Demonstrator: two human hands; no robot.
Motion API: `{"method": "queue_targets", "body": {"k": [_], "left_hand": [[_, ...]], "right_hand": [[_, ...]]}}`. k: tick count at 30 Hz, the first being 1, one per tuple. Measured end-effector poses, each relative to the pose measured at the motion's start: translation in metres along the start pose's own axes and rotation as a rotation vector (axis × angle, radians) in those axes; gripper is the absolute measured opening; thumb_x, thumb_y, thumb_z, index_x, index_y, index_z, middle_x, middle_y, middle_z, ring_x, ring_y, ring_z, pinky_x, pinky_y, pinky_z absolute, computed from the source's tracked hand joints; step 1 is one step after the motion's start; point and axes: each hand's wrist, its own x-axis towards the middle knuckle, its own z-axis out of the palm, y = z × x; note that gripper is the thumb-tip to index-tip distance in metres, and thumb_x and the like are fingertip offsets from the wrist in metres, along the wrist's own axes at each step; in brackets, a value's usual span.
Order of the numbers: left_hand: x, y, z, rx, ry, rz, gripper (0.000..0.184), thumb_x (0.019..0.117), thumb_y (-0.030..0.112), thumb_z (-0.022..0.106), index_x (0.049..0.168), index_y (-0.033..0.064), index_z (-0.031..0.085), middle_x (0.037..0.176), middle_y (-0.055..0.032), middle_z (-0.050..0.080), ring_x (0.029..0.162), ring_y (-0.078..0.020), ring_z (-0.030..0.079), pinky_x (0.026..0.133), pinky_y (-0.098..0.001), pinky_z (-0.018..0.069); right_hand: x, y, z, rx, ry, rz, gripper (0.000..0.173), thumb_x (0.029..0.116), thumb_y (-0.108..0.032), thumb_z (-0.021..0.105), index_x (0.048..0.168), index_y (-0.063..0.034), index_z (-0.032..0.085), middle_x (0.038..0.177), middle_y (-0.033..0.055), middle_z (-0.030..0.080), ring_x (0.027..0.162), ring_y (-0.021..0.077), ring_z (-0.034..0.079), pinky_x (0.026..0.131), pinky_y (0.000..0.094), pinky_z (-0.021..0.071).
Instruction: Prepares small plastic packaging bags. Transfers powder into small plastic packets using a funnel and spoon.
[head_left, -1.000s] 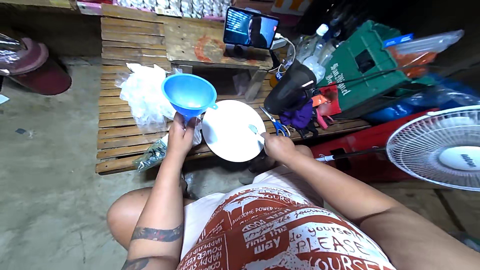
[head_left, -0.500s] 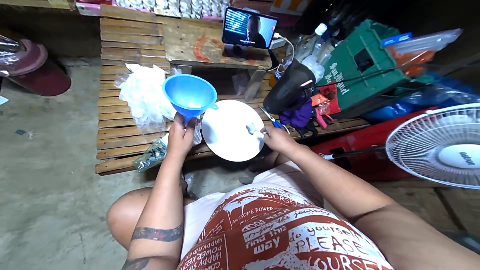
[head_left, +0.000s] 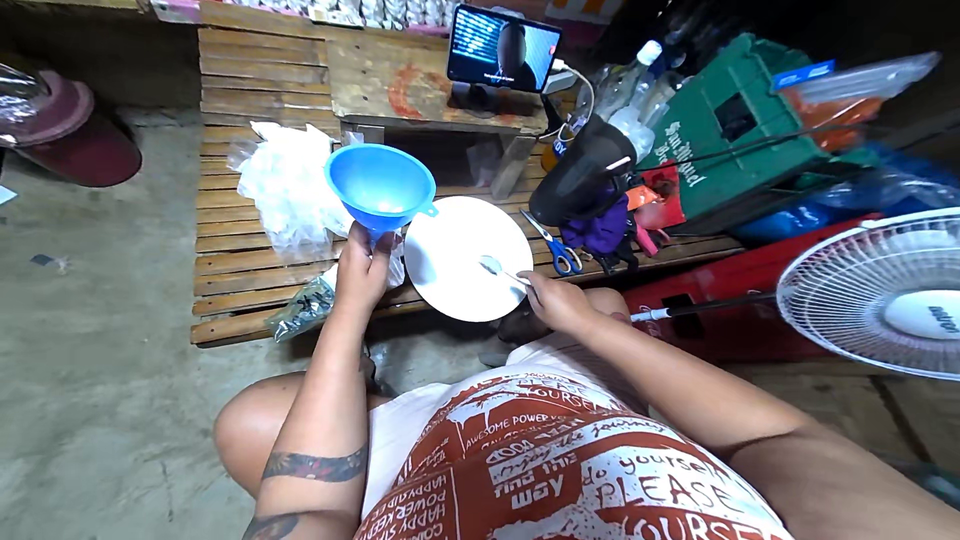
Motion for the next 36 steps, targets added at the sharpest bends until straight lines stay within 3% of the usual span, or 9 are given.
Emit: {"method": "queue_targets", "body": {"k": [2,7,13,17,21,26,28,31,36], "left_hand": [[0.000,0.000,0.002,0.003,-0.004,0.005,0.039,0.1067,0.022,0.049,0.135,-0.0054,0.050,0.112,-0.0144,0.070,0.102,-0.0138,0.070,0.096,-0.0373,0.0561],[-0.002,0.000,0.002,0.019,0.003,0.006,0.037,0.1067,0.021,0.048,0.133,-0.0045,0.051,0.109,-0.0132,0.071,0.099,-0.0139,0.071,0.095,-0.0377,0.0569],[-0.001,-0.004,-0.001,0.002,-0.001,0.000,0.039,0.1068,0.022,0.049,0.136,-0.0042,0.050,0.111,-0.0139,0.070,0.102,-0.0142,0.070,0.096,-0.0375,0.0559],[-0.001,-0.002,0.000,0.013,-0.012,-0.017,0.040,0.1068,0.023,0.049,0.136,-0.0038,0.050,0.111,-0.0136,0.070,0.102,-0.0142,0.070,0.096,-0.0377,0.0560],[0.000,-0.002,-0.001,0.017,-0.007,-0.033,0.040,0.1063,0.022,0.050,0.137,-0.0037,0.049,0.115,-0.0138,0.069,0.106,-0.0135,0.069,0.099,-0.0371,0.0550],[-0.001,-0.004,-0.001,0.022,-0.001,-0.007,0.041,0.1069,0.024,0.049,0.136,-0.0043,0.050,0.113,-0.0138,0.070,0.104,-0.0130,0.069,0.097,-0.0355,0.0552],[-0.001,-0.003,-0.001,0.026,-0.004,-0.012,0.041,0.1067,0.024,0.050,0.136,-0.0048,0.050,0.113,-0.0144,0.069,0.104,-0.0129,0.069,0.098,-0.0355,0.0548],[-0.001,-0.003,0.002,0.035,-0.012,-0.019,0.041,0.1068,0.025,0.050,0.135,-0.0038,0.051,0.113,-0.0144,0.070,0.104,-0.0138,0.069,0.097,-0.0368,0.0554],[-0.001,-0.003,0.002,0.023,-0.011,0.004,0.040,0.1069,0.025,0.049,0.135,-0.0042,0.050,0.112,-0.0142,0.070,0.102,-0.0138,0.070,0.096,-0.0368,0.0559]], "right_hand": [[0.011,0.007,-0.003,-0.019,0.061,0.035,0.040,0.1091,-0.019,0.041,0.147,-0.0113,0.052,0.112,0.0250,0.071,0.100,0.0481,0.070,0.083,0.0665,0.0535],[0.032,0.018,-0.002,-0.066,0.047,0.085,0.041,0.1086,-0.019,0.040,0.148,-0.0101,0.050,0.112,0.0264,0.071,0.102,0.0495,0.069,0.085,0.0676,0.0523],[-0.001,0.003,0.002,0.007,-0.078,-0.082,0.041,0.1089,-0.018,0.042,0.148,-0.0097,0.050,0.115,0.0239,0.070,0.105,0.0446,0.069,0.090,0.0638,0.0526],[0.023,0.020,-0.002,-0.004,0.077,-0.057,0.040,0.1085,-0.017,0.041,0.146,-0.0102,0.054,0.112,0.0247,0.071,0.099,0.0473,0.070,0.083,0.0673,0.0532],[0.037,0.025,0.002,-0.058,0.087,0.022,0.041,0.1089,-0.019,0.041,0.147,-0.0109,0.052,0.115,0.0246,0.071,0.102,0.0480,0.069,0.085,0.0673,0.0530],[-0.001,0.009,0.013,-0.078,-0.079,-0.123,0.044,0.1085,-0.017,0.041,0.152,-0.0106,0.046,0.116,0.0239,0.070,0.104,0.0442,0.070,0.088,0.0622,0.0541],[-0.002,0.011,0.013,-0.052,-0.053,-0.180,0.043,0.1084,-0.016,0.042,0.150,-0.0096,0.050,0.118,0.0239,0.070,0.105,0.0443,0.070,0.088,0.0620,0.0541],[0.019,0.022,0.012,-0.015,0.086,-0.101,0.041,0.1083,-0.016,0.042,0.147,-0.0106,0.053,0.117,0.0245,0.070,0.101,0.0470,0.070,0.084,0.0657,0.0544],[0.047,0.033,0.010,-0.056,0.088,0.002,0.043,0.1097,-0.019,0.039,0.152,-0.0138,0.047,0.124,0.0229,0.069,0.107,0.0469,0.069,0.088,0.0665,0.0526]]}}
